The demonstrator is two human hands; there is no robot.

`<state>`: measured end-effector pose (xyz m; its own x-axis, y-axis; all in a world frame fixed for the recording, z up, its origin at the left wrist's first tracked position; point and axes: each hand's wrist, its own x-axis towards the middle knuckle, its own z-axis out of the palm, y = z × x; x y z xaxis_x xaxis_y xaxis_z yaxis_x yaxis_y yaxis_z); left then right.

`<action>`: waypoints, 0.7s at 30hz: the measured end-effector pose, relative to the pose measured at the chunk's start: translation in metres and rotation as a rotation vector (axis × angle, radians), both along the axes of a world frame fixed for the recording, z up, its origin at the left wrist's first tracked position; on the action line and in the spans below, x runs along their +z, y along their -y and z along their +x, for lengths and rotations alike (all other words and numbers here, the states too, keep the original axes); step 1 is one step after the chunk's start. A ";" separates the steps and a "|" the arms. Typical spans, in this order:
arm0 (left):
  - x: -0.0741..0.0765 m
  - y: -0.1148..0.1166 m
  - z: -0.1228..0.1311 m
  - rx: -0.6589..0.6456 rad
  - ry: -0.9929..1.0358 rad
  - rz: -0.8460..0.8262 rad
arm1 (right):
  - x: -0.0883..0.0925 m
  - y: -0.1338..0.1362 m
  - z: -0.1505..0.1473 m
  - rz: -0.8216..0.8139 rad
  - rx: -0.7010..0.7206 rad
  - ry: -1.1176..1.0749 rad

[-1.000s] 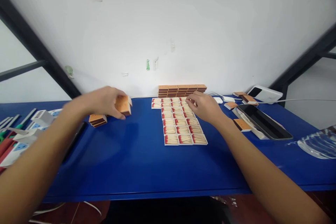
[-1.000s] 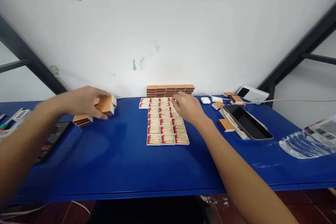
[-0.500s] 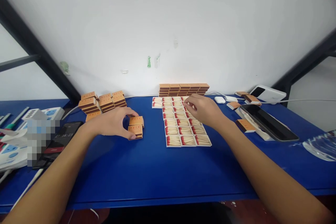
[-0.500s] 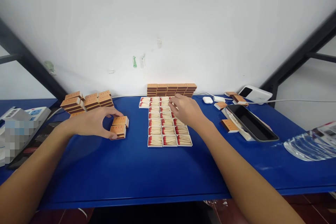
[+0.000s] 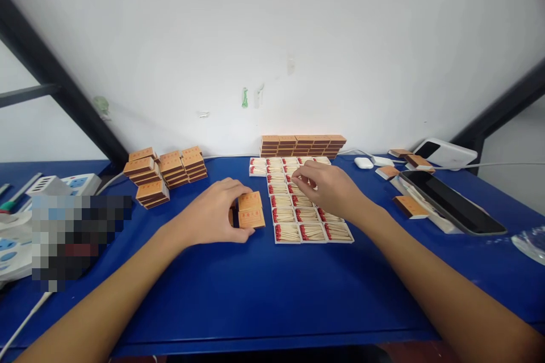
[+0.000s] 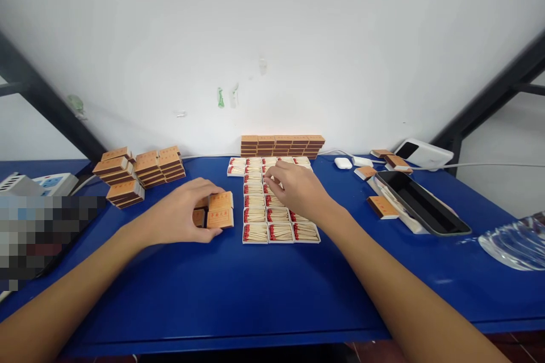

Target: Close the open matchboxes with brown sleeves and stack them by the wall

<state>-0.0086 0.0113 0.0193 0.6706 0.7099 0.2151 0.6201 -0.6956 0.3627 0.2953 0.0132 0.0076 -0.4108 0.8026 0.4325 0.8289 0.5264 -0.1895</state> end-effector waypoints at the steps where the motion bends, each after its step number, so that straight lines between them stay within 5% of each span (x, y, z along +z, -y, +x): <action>1: -0.003 0.001 0.003 -0.018 -0.021 -0.010 | -0.001 0.000 -0.001 0.000 -0.001 0.005; 21: -0.020 -0.017 -0.010 -0.030 0.014 0.065 | 0.000 0.001 0.000 0.017 0.004 0.026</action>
<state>-0.0190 0.0283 -0.0005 0.6875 0.6741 0.2700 0.5940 -0.7360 0.3248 0.2949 0.0123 0.0071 -0.4252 0.7936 0.4351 0.8312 0.5327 -0.1593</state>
